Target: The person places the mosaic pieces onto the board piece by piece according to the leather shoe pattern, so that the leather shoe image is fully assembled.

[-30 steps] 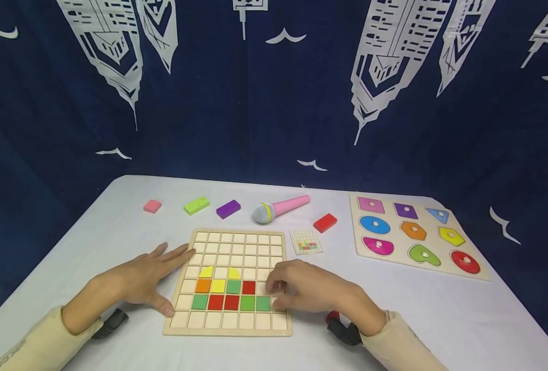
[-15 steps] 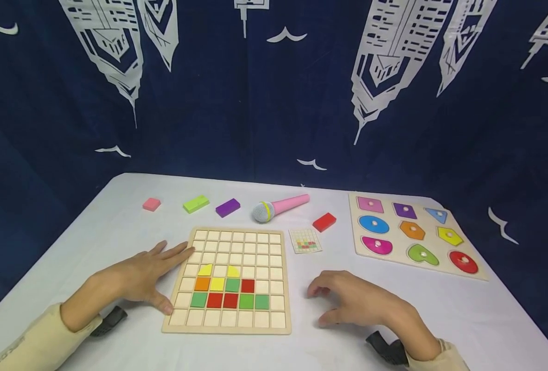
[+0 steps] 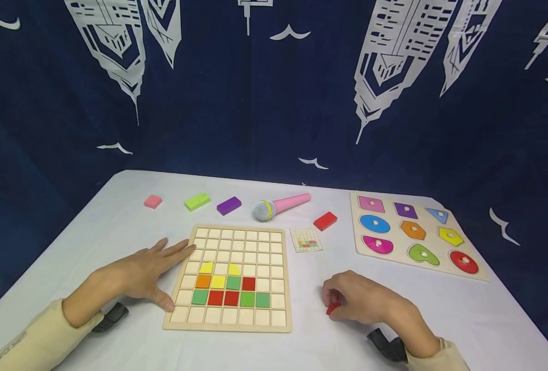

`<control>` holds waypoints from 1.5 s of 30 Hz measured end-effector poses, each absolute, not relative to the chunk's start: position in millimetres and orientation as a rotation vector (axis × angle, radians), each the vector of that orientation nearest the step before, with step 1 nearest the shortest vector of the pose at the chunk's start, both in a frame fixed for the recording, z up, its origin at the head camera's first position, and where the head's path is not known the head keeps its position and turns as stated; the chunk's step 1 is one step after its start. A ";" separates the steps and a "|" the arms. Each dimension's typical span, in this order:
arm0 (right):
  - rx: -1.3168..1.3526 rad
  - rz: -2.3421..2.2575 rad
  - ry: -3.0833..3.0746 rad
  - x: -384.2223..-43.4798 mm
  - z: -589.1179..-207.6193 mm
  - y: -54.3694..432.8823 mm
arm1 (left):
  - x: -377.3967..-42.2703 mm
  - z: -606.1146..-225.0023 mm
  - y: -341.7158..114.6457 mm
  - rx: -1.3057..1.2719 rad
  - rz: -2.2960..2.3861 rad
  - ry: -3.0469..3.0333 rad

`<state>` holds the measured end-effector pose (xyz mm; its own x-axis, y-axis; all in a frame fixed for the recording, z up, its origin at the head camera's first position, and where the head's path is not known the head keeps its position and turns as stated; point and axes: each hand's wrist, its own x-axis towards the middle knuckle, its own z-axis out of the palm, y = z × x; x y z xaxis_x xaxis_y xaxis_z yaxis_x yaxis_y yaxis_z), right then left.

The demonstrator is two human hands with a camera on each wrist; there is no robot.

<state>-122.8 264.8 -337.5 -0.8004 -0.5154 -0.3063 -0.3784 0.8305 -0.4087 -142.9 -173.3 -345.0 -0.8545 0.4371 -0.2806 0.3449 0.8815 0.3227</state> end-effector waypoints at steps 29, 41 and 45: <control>-1.067 -0.533 2.560 -150.3 -322.7 204.1 | -140.9 -350.9 -175.5 0.585 0.369 2.705; -1.142 -0.679 2.548 -165.5 -338.8 177.9 | -143.4 -347.4 -171.5 0.594 0.370 2.702; -1.123 -0.719 2.544 -165.8 -343.5 172.2 | -143.6 -346.5 -171.9 0.589 0.365 2.711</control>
